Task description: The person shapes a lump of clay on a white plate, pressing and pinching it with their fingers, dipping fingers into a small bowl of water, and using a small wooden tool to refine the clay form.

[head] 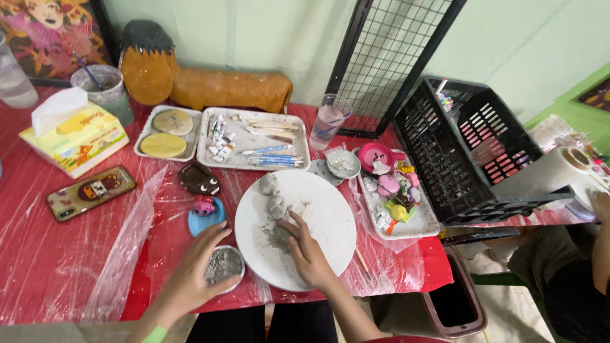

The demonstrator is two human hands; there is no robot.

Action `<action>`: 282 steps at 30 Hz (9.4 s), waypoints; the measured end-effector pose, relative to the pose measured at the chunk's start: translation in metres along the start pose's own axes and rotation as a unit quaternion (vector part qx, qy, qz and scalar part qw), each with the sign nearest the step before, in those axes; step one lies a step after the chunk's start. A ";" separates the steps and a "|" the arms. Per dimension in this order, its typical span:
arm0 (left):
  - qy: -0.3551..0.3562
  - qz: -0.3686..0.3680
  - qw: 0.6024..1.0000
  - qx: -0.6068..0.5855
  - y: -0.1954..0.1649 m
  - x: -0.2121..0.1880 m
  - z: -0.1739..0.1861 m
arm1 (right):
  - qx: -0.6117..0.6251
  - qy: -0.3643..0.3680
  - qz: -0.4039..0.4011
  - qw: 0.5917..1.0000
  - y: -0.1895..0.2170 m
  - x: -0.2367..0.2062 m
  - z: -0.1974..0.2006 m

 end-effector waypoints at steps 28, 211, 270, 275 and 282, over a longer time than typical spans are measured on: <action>-0.161 0.093 0.948 -0.257 -0.005 -0.010 -0.048 | 0.221 0.040 -0.033 0.974 -0.019 0.043 -0.085; -0.082 0.178 0.970 0.141 0.024 -0.048 0.052 | 0.197 -0.282 0.021 0.939 -0.056 -0.003 0.077; -0.135 0.086 0.987 0.012 -0.024 0.055 0.005 | 0.554 -0.333 0.041 0.762 -0.091 -0.026 0.070; -0.052 -0.131 0.971 0.193 -0.105 0.102 -0.030 | 0.222 -0.349 0.044 0.909 -0.068 -0.012 0.102; -0.027 -0.145 0.967 0.210 -0.104 0.081 -0.037 | 0.016 -0.285 -0.023 0.958 -0.048 -0.013 0.092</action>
Point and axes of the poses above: each hand's wrist, its own x-axis towards the middle knuckle, its own z-axis out of the back of the hand, y = z × x, the point moved 7 cm from there along x, towards the middle knuckle, and after that the axes turned 15 degrees about x, right-handed, at the moved point
